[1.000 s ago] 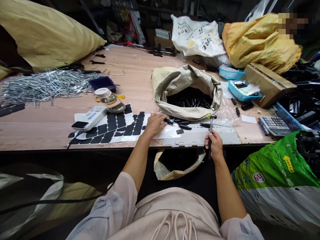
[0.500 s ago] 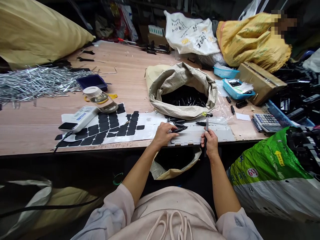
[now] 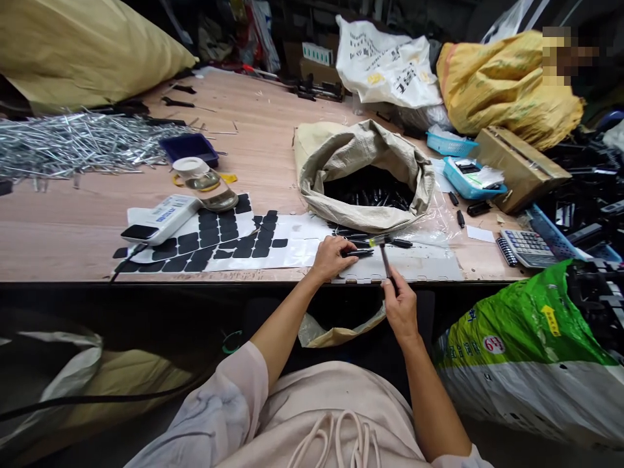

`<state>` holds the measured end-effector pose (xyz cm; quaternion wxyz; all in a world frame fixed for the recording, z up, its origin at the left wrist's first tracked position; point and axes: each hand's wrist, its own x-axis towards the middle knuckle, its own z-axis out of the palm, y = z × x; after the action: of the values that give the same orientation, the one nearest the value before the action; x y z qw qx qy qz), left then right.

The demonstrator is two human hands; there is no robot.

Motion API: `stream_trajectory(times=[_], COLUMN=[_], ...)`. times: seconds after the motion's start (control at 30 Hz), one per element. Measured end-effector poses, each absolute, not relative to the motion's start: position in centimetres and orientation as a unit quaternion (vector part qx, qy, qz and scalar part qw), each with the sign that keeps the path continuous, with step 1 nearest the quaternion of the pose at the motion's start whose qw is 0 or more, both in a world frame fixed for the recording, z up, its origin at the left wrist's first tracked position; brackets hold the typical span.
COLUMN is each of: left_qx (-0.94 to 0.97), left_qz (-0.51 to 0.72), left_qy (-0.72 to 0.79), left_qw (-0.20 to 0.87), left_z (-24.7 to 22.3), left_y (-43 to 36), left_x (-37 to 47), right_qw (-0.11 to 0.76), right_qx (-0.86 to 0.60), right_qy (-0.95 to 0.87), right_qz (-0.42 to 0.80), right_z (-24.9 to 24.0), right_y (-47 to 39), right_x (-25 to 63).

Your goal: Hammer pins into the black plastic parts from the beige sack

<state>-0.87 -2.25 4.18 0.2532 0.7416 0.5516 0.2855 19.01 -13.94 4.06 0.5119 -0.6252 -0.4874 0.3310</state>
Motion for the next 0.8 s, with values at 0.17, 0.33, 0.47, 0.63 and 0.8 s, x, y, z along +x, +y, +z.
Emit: stream_trajectory(times=[0.17,0.33,0.47,0.63,0.8], left_qx=[0.732,0.724,0.721,0.722,0.718], left_qz=[0.28,0.28,0.273,0.272,0.293], left_qy=[0.56,0.561,0.572,0.57,0.564], left_qw=[0.27,0.286,0.281,0.283,0.284], left_z=[4.3,4.3,4.4,4.5,4.4], left_y=[-2.0,-1.5,-1.5,-1.7,-1.7], left_x=[-0.7,-0.6,-0.5,-0.5,-0.6], right_qw=[0.446,0.406,0.34,0.326,0.34], right_qx=[-0.619,-0.625,-0.646,-0.646,-0.656], right_qy=[-0.611,-0.651,-0.677,-0.689,-0.673], right_qz=[0.212,0.142,0.09,0.051,0.031], right_z=[5.4,6.2,5.8,6.0,5.9], right_y=[-15.0,-15.2,-15.3,-15.2,-15.4], right_x=[18.1,17.2,16.5,16.5,16.9])
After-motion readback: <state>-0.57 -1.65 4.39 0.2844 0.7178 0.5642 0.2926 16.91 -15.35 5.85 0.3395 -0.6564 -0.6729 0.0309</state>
